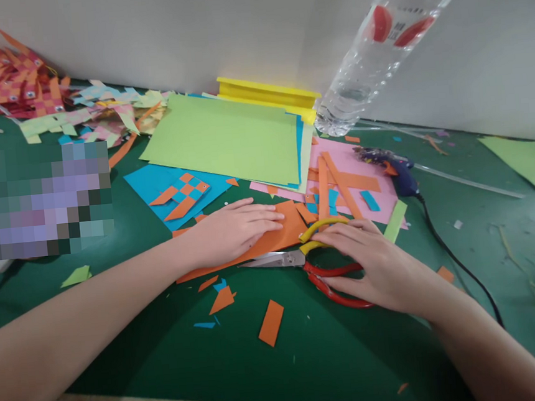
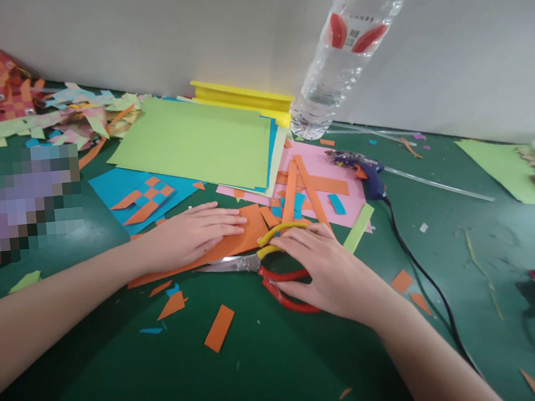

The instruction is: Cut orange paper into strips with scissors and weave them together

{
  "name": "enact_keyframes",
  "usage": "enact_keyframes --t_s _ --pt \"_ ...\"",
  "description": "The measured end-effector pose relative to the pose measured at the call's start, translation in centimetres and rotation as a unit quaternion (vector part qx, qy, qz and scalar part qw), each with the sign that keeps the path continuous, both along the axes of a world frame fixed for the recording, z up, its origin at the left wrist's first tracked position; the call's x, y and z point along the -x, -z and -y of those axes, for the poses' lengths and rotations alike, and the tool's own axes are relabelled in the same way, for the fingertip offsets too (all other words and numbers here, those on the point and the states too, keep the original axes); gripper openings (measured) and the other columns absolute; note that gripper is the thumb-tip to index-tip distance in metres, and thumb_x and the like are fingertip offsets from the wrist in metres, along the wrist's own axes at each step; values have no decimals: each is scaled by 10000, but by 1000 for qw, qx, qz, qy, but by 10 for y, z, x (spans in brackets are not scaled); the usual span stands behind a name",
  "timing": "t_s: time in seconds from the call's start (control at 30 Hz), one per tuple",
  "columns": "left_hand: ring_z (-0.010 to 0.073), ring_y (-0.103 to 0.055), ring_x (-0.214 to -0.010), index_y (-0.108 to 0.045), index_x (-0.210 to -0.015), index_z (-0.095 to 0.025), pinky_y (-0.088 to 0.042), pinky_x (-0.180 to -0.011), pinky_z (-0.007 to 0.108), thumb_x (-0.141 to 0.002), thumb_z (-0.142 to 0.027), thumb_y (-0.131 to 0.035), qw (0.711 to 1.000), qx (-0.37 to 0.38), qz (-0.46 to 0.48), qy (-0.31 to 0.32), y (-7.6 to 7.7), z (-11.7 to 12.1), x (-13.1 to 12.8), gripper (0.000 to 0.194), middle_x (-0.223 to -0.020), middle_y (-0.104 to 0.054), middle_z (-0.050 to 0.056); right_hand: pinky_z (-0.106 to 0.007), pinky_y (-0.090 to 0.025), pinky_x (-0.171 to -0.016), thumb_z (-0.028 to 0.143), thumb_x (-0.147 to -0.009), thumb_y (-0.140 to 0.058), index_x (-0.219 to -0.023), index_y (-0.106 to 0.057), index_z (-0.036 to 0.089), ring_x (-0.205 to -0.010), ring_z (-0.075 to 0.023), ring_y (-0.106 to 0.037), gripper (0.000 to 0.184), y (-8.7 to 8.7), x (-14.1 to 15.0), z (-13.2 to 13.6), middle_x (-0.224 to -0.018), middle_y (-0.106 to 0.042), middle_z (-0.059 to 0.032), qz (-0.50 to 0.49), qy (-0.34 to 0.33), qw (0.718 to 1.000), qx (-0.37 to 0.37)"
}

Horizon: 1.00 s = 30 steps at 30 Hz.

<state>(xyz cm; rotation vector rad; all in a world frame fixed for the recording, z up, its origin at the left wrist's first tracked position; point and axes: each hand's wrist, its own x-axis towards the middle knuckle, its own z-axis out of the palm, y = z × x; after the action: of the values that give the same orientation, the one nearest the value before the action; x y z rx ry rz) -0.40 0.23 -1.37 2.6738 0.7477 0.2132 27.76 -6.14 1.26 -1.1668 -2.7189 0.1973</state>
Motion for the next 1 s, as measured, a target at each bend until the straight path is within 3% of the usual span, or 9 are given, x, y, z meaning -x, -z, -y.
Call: enact_keyframes --t_s 0.53,0.73,1.0 --pt "100 -322 -1446 -503 -1391 -220 -140 -1221 330 -1006 -165 -270 1000 12 -7 -4 -2 0 0 453 -1509 -455 -56 -485 -421 -1020 397 -879 -605 -1210 -546 202 -1158 -291 -599 389 1 2 2 -1174 -678 -101 20 8 1000 -12" --pt "99 -332 -1441 -506 -1385 -232 -152 -1216 330 -1027 -202 -251 1000 10 5 -7 2 0 0 441 -1500 -468 -64 -445 -429 -1015 355 -899 -583 -1244 -523 183 -1148 -266 -615 390 -2 0 2 -1160 -683 -108 21 -24 999 -17" --pt "107 -327 -1446 -510 -1379 -230 -162 -1220 353 -1017 -186 -265 1000 11 1 -3 1 0 0 440 -1504 -463 -65 -458 -417 -1025 381 -882 -605 -1216 -544 185 -1163 -281 -604 393 1 8 6 -1169 -681 -98 23 6 1000 -10"
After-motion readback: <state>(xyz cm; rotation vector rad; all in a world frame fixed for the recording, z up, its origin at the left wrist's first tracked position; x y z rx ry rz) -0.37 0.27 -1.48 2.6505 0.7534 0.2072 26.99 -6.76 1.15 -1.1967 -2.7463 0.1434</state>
